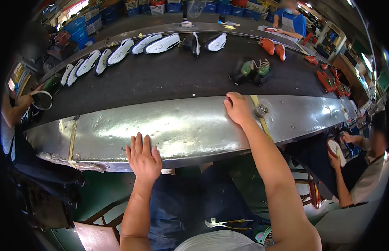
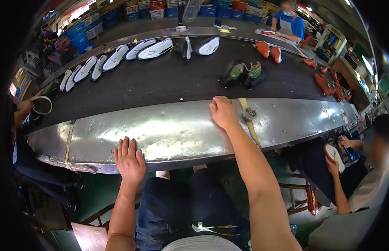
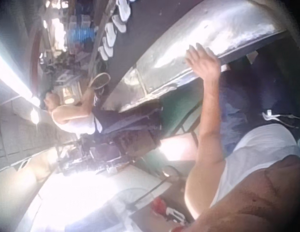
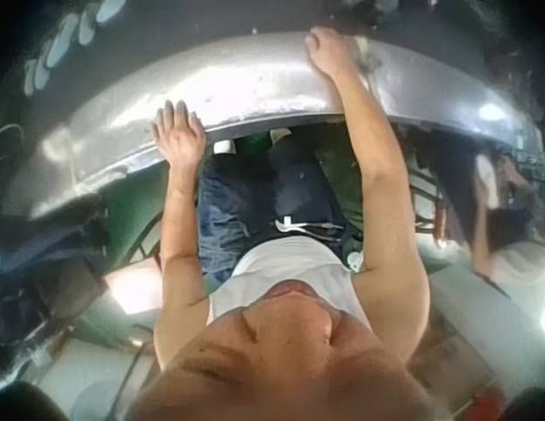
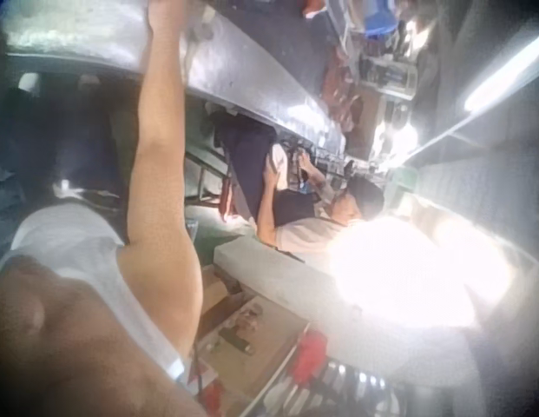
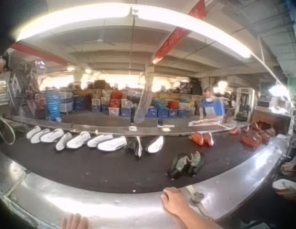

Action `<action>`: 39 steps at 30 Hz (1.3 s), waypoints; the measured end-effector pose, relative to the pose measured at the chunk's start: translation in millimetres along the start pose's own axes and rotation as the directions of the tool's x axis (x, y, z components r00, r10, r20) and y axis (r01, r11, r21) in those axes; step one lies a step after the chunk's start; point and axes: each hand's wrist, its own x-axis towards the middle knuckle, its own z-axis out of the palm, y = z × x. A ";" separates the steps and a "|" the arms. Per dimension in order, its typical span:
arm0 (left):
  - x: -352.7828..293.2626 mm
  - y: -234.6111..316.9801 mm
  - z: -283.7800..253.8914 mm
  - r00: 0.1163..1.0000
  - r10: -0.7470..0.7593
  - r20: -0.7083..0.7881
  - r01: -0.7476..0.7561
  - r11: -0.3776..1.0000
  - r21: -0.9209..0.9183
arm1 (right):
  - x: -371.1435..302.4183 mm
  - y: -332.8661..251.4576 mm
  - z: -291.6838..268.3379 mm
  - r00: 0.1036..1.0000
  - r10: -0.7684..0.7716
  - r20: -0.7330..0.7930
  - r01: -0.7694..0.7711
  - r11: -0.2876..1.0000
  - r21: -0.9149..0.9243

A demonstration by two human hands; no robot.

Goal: The worker is performing manual shoe assembly tasks, specifically lasting or finishing steps by pulling material over the shoe last with a tool and placing completed units on a conveyor belt.

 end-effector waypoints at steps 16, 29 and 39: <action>104.3 -44.7 -28.0 0.949 -0.102 0.298 0.200 0.926 -0.320 | -8.4 9.0 -21.0 1.000 -0.011 -0.022 0.011 1.000 0.008; 393.6 -301.1 190.4 0.781 -0.624 -0.014 0.598 0.754 -0.273 | 2.8 -15.5 -32.4 0.989 0.043 0.142 -0.042 0.999 -0.009; 499.1 -245.4 209.5 0.671 -0.702 0.241 0.713 0.699 0.053 | 20.4 -37.1 -29.0 0.950 0.194 0.246 -0.166 0.977 -0.130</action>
